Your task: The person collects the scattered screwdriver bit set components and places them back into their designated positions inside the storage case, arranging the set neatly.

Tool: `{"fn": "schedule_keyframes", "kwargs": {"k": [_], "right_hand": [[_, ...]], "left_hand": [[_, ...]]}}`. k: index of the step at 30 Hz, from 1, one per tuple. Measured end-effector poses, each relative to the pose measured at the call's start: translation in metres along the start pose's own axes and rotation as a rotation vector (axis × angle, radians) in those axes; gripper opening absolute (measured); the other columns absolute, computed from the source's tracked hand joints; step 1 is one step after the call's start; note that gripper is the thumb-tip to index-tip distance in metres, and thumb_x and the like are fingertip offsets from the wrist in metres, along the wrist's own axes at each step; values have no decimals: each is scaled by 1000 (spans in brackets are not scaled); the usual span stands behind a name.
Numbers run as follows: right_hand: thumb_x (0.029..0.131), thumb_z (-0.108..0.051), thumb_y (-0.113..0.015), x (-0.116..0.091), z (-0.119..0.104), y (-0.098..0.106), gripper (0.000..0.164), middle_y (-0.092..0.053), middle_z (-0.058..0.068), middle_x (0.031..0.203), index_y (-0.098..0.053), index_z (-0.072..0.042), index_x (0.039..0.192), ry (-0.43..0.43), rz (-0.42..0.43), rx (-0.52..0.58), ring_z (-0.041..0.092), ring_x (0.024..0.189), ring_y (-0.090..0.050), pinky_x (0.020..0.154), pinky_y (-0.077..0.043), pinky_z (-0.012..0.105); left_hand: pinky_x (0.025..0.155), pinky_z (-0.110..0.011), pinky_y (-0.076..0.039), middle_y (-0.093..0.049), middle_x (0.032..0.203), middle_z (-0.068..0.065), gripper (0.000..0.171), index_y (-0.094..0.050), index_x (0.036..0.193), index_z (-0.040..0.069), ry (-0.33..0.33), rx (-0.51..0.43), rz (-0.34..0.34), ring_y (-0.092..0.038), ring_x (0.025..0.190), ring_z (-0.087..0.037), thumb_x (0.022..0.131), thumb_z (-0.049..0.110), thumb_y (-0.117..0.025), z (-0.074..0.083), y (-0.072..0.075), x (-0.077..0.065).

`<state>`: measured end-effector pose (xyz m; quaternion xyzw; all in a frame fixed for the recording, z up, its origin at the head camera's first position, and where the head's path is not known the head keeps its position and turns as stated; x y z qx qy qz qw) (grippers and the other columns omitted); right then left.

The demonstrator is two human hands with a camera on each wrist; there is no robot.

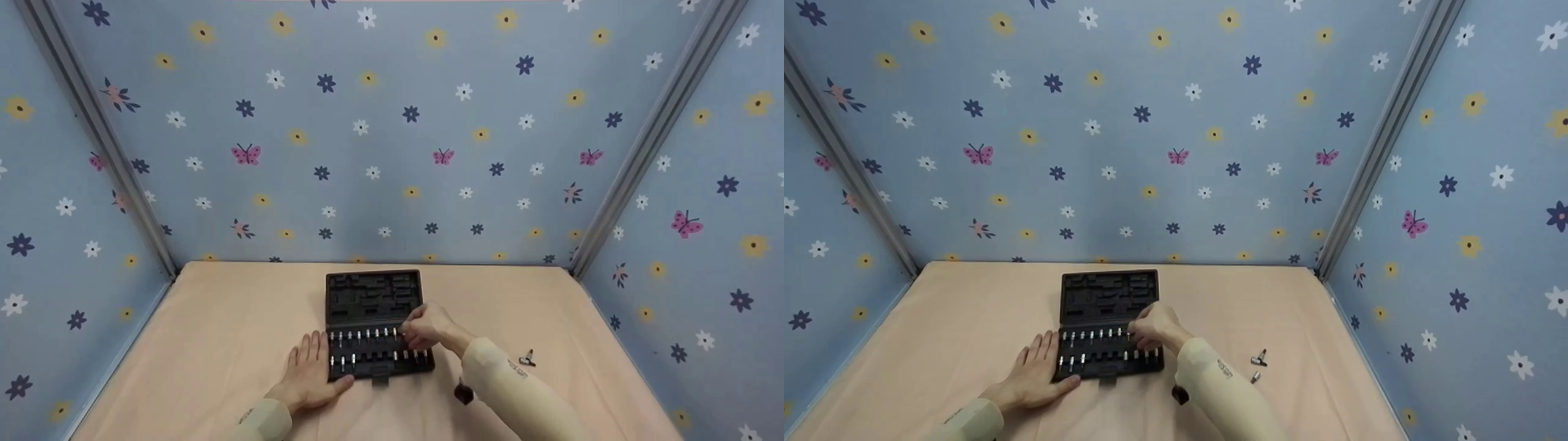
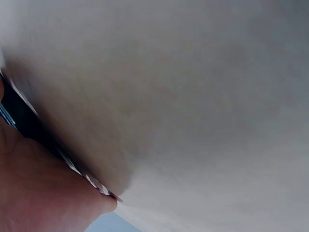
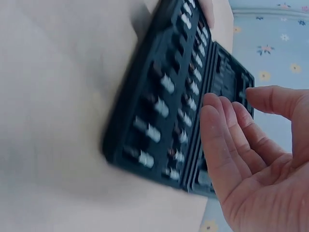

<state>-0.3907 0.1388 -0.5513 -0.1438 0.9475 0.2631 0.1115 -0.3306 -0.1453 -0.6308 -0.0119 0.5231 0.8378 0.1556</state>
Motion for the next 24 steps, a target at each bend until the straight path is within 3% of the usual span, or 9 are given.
{"fn": "schedule_keyframes", "kwargs": {"k": [5, 10, 24], "right_hand": [[101, -9, -73, 0, 9, 22, 16, -85, 16, 93, -83, 0, 109, -31, 22, 20, 16, 72, -79, 73, -72, 38], [101, -10, -75, -2, 23, 47, 15, -85, 21, 99, -81, 1, 110, -78, 83, 25, 18, 74, -81, 74, -72, 38], [103, -17, -76, -19, 59, 119, 25, -84, 17, 101, -82, 3, 116, -131, 202, 51, 20, 79, -83, 75, -72, 36]], "left_hand": [[140, -76, -7, -6, 185, -38, 130, -10, 176, -11, 1, 9, -3, -6, 174, -59, 100, 81, -61, -1, -1, 1], [140, -76, -8, -7, 185, -39, 131, -10, 175, -11, 1, 10, 1, -6, 174, -59, 100, 82, -62, -1, -1, 1], [140, -77, -7, -4, 185, -39, 130, -8, 176, -11, -13, 10, -4, -4, 174, -60, 101, 82, -60, 0, 0, 0]]}}
Point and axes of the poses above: each hand's wrist, its own x-axis towards the middle knuckle, its own y-axis out of the back of the hand, z = x × y, the point moved 5 cm from there along x, towards the middle knuckle
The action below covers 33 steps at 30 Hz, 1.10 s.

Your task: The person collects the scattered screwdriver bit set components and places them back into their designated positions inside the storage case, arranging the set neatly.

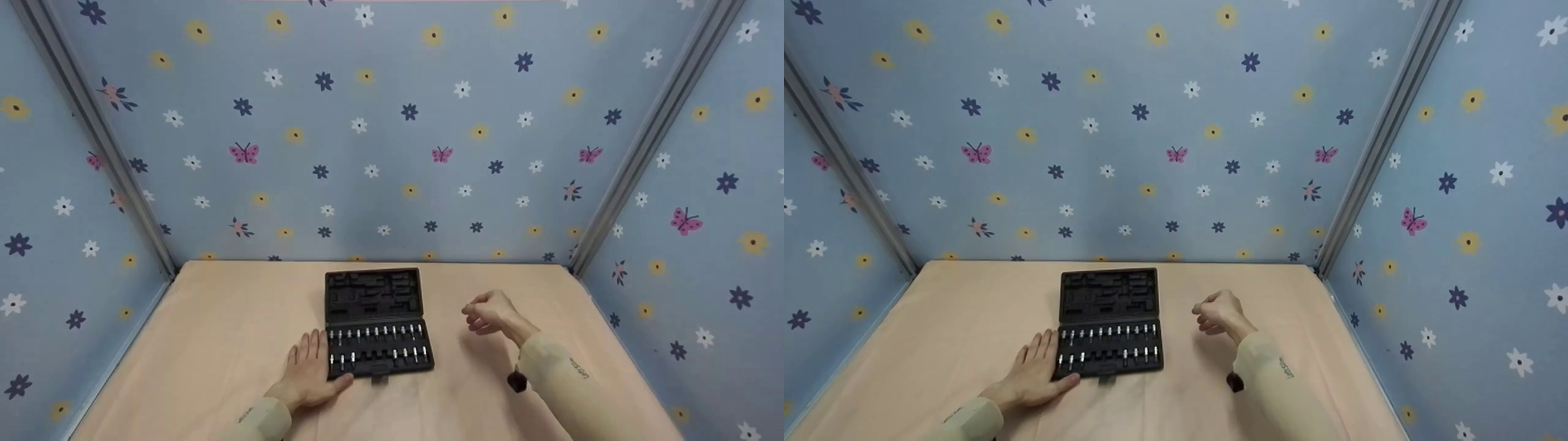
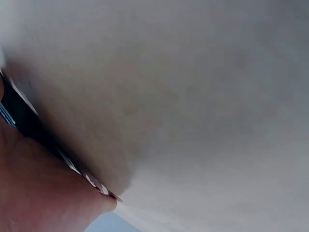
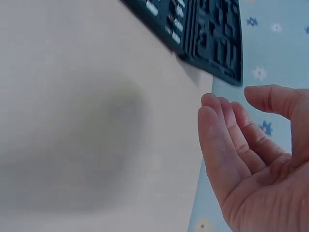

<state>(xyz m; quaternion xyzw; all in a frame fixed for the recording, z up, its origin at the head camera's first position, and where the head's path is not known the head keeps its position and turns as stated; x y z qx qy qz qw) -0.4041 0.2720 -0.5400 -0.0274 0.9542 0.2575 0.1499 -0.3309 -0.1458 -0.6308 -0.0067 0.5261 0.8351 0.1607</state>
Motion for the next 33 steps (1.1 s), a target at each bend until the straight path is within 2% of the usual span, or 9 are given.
{"fn": "schedule_keyframes", "kwargs": {"k": [7, 19, 26, 33], "right_hand": [[103, -18, -77, -6, 22, 33, 29, -83, 17, 99, -78, 6, 119, -31, 62, 33, 19, 79, -83, 73, -71, 35], [103, -18, -76, -18, 72, 79, 37, -84, 11, 87, -73, 11, 126, -147, 136, 97, 13, 68, -81, 68, -70, 32], [104, -20, -75, -25, 99, 92, 44, -83, 10, 92, -70, 11, 135, -225, 168, 149, 16, 77, -83, 73, -71, 30], [103, -21, -77, -29, 118, 93, 38, -83, 7, 81, -74, 11, 124, -262, 165, 143, 12, 67, -79, 65, -68, 27]], "left_hand": [[140, -76, -7, -6, 184, -39, 130, -9, 175, -12, -7, -8, 16, -5, 174, -60, 100, 82, -60, 0, 0, 0], [140, -76, -8, -6, 184, -40, 131, -10, 175, -12, -3, -2, 21, -6, 174, -61, 100, 80, -63, -1, -1, 0], [140, -76, -8, -7, 185, -39, 129, -10, 175, -12, -9, -2, 23, -7, 174, -60, 100, 79, -64, 0, 0, -1], [141, -75, -8, -6, 185, -39, 129, -10, 175, -11, -4, 2, 10, -7, 174, -60, 100, 80, -62, 0, -1, -1]]}}
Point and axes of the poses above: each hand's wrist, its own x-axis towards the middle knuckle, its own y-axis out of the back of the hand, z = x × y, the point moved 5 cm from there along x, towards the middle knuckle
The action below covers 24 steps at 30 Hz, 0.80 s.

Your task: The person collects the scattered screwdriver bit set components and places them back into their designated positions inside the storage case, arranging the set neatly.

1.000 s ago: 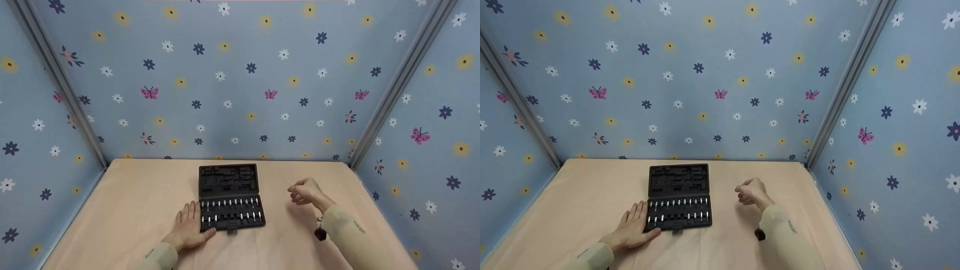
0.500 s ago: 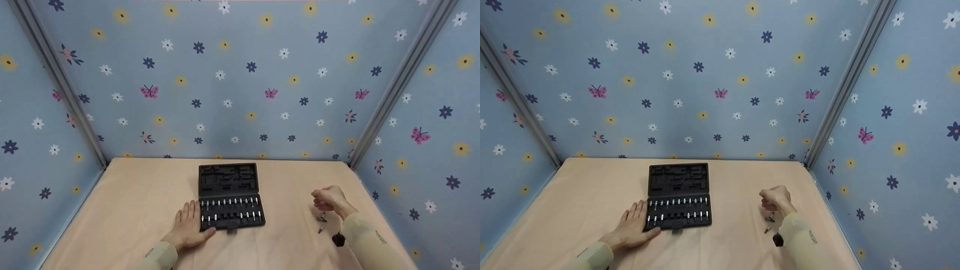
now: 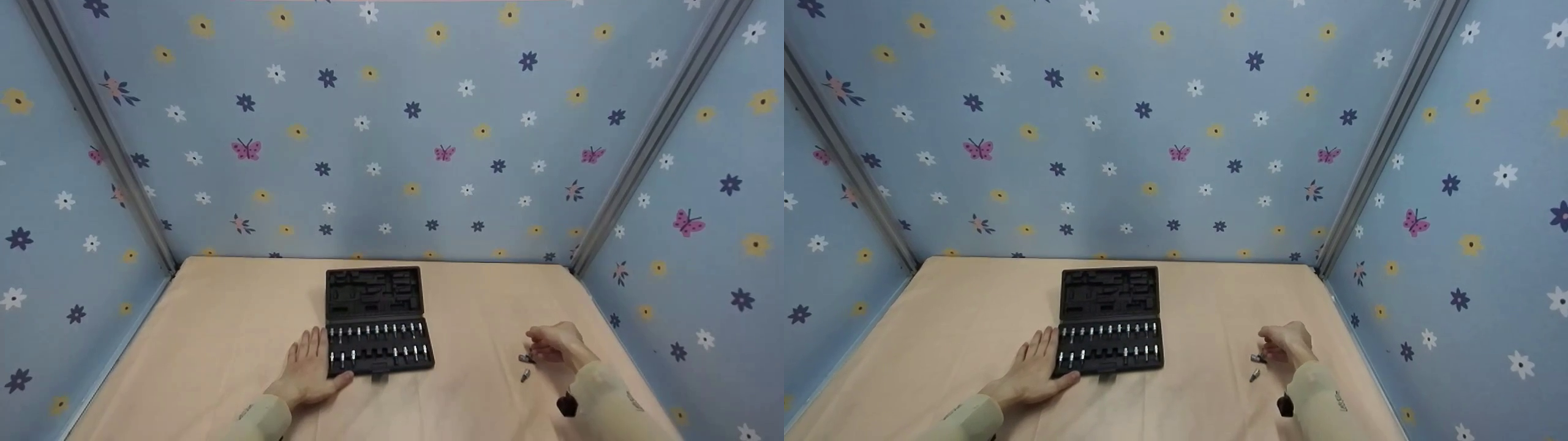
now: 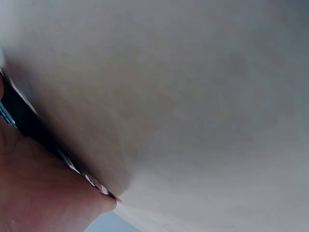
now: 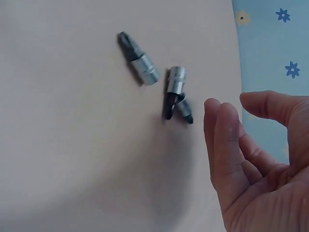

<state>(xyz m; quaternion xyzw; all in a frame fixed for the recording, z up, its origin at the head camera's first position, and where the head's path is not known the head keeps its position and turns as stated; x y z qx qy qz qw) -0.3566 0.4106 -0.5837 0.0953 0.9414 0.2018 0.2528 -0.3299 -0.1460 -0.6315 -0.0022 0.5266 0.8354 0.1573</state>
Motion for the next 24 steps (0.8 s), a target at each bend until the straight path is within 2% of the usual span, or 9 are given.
{"fn": "schedule_keyframes", "kwargs": {"k": [7, 15, 19, 24], "right_hand": [[96, -22, -86, 7, 13, 2, 29, -84, 5, 81, -84, 4, 109, -48, 7, -85, 12, 65, -75, 62, -62, 26], [86, -21, -94, 10, 13, -1, 21, -83, 2, 74, -86, -2, 93, -30, 22, -199, 10, 59, -68, 57, -54, 23], [84, -13, -94, 11, 12, -3, 12, -82, 3, 72, -88, -3, 86, -4, 14, -224, 11, 60, -73, 58, -57, 24], [82, -9, -87, 9, 9, -4, 6, -80, 5, 67, -86, -2, 80, 22, 19, -301, 11, 57, -71, 57, -55, 24]], "left_hand": [[141, -75, -6, -4, 185, -38, 130, -9, 176, -11, 21, -4, -16, -5, 174, -59, 100, 81, -61, -1, -1, 2], [141, -75, -7, -6, 185, -39, 131, -10, 175, -12, 11, -7, -1, -6, 174, -59, 100, 82, -61, -1, 0, 0], [141, -75, -7, -6, 185, -39, 130, -10, 175, -12, 6, -7, 4, -6, 174, -60, 100, 81, -62, 0, 1, 0], [140, -76, -8, -7, 185, -39, 130, -10, 175, -12, 2, -9, 12, -7, 174, -60, 100, 80, -63, 0, 1, 0]]}}
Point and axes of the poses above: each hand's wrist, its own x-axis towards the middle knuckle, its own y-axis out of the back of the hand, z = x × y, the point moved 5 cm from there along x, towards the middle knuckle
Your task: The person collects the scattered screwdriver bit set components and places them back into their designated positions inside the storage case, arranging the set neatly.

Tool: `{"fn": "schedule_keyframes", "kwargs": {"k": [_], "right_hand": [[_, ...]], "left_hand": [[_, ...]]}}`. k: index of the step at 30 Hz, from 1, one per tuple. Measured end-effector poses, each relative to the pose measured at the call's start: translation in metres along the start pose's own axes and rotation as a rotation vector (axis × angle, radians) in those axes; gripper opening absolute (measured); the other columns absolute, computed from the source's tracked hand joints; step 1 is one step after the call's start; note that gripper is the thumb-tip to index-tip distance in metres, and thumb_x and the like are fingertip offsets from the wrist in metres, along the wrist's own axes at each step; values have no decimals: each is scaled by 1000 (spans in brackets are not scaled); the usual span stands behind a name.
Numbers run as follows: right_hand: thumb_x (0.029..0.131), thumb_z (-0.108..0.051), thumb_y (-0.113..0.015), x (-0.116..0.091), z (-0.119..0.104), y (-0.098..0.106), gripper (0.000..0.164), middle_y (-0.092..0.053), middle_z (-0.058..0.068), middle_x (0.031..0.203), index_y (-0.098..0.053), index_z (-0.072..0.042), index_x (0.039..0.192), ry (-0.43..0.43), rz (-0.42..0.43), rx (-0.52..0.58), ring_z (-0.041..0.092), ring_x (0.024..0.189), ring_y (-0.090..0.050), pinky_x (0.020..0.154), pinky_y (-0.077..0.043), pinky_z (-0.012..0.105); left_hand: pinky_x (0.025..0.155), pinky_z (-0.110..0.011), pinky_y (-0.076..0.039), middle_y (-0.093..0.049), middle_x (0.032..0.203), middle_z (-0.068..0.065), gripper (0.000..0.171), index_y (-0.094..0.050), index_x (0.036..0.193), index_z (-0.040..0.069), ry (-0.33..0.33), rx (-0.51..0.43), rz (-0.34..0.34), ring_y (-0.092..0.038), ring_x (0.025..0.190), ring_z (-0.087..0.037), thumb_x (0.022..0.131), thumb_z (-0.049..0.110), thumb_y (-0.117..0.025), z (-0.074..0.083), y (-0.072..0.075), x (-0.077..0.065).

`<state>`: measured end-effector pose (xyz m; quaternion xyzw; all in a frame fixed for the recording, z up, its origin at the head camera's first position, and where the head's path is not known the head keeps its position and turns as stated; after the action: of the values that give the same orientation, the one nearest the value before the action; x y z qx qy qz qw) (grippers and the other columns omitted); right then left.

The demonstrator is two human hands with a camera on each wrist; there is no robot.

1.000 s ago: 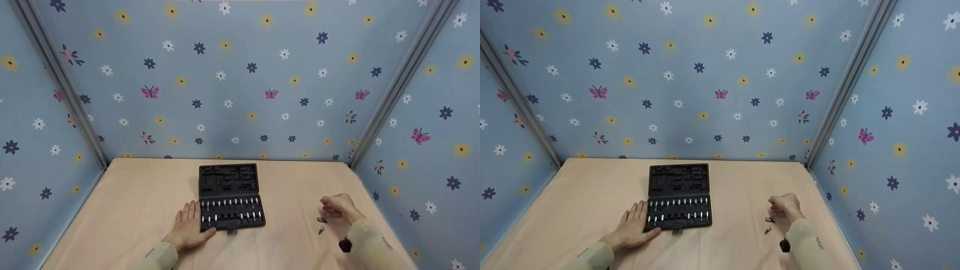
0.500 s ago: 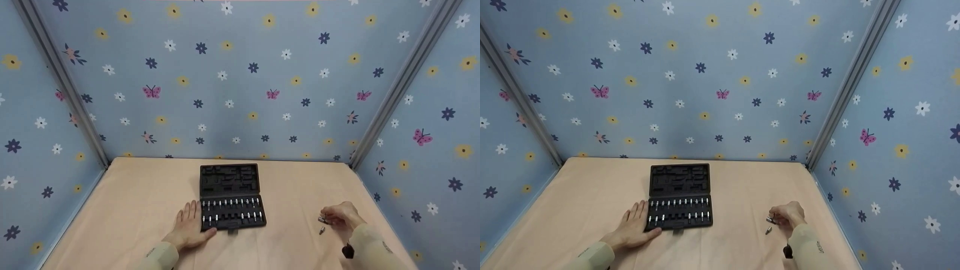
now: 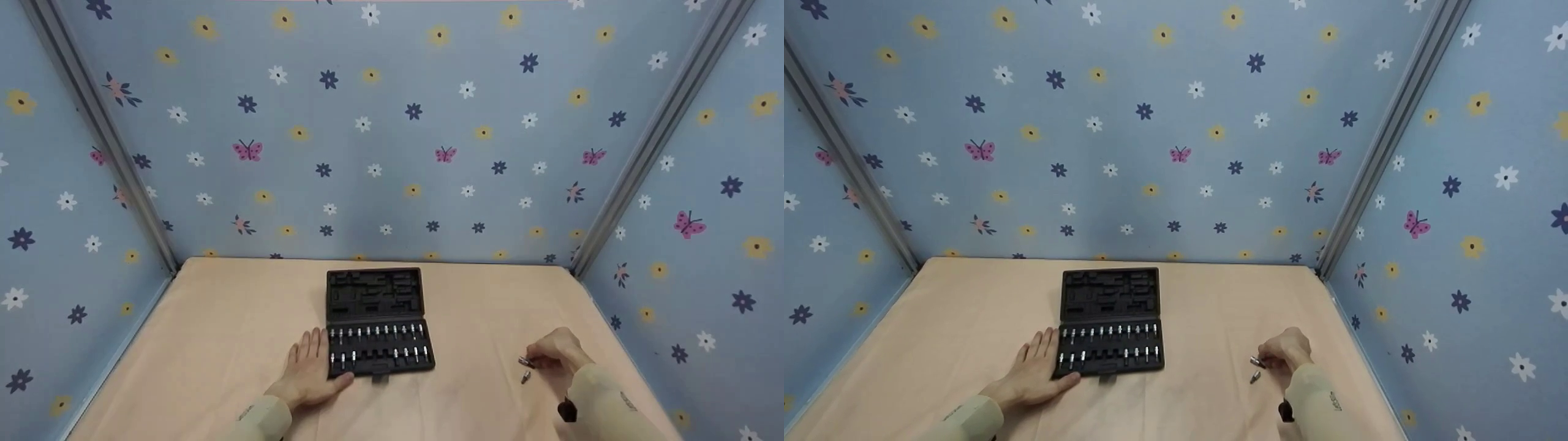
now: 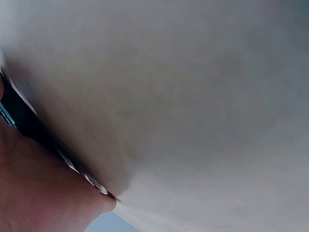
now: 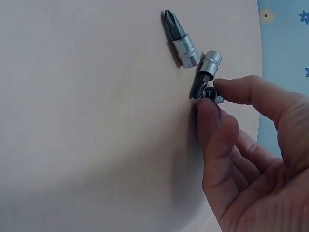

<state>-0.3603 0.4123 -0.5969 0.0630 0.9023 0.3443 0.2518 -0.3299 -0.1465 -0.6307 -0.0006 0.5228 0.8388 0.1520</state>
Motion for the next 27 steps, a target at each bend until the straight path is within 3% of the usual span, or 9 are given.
{"fn": "schedule_keyframes", "kwargs": {"k": [10, 15, 18, 23, 27], "right_hand": [[83, -11, -93, 2, -5, -1, 10, -80, 3, 71, -86, -5, 83, 19, 14, -124, 11, 62, -74, 59, -59, 24], [83, -13, -84, 5, -3, 1, 11, -74, 0, 65, -82, -8, 73, 53, 9, -159, 10, 60, -66, 57, -52, 23], [89, -15, -78, 5, -1, 1, 16, -75, 1, 67, -83, -6, 77, 74, -19, -89, 12, 61, -66, 59, -52, 25], [101, -18, -76, 2, -1, 1, 20, -81, 3, 78, -85, -2, 95, 95, -96, 60, 12, 69, -71, 66, -57, 26], [102, -18, -74, 1, -3, 2, 18, -81, 2, 80, -83, -3, 96, 78, -135, 160, 10, 68, -70, 66, -59, 26]], "left_hand": [[140, -76, -7, -7, 185, -39, 130, -10, 175, -12, 7, 0, -8, -6, 174, -59, 100, 80, -64, 0, 1, -1], [141, -75, -7, -6, 185, -39, 129, -10, 175, -11, 8, 2, -15, -6, 174, -59, 100, 79, -64, 1, 1, -1], [141, -75, -7, -6, 185, -38, 129, -10, 175, -11, 12, 7, -20, -6, 174, -59, 100, 80, -63, 2, 1, -1], [141, -75, -8, -7, 185, -38, 130, -10, 175, -11, 14, 14, -15, -7, 174, -59, 100, 80, -63, 2, 1, 0], [140, -76, -8, -7, 185, -39, 129, -10, 175, -12, 8, 17, -16, -7, 174, -60, 101, 79, -64, 2, 2, 0]]}}
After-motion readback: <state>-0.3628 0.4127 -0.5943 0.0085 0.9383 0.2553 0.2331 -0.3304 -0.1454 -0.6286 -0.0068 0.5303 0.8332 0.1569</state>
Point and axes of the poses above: each hand's wrist, its own x-axis towards the middle knuckle, its own y-axis out of the back of the hand, z = x × y, the point moved 5 cm from there along x, towards the middle knuckle
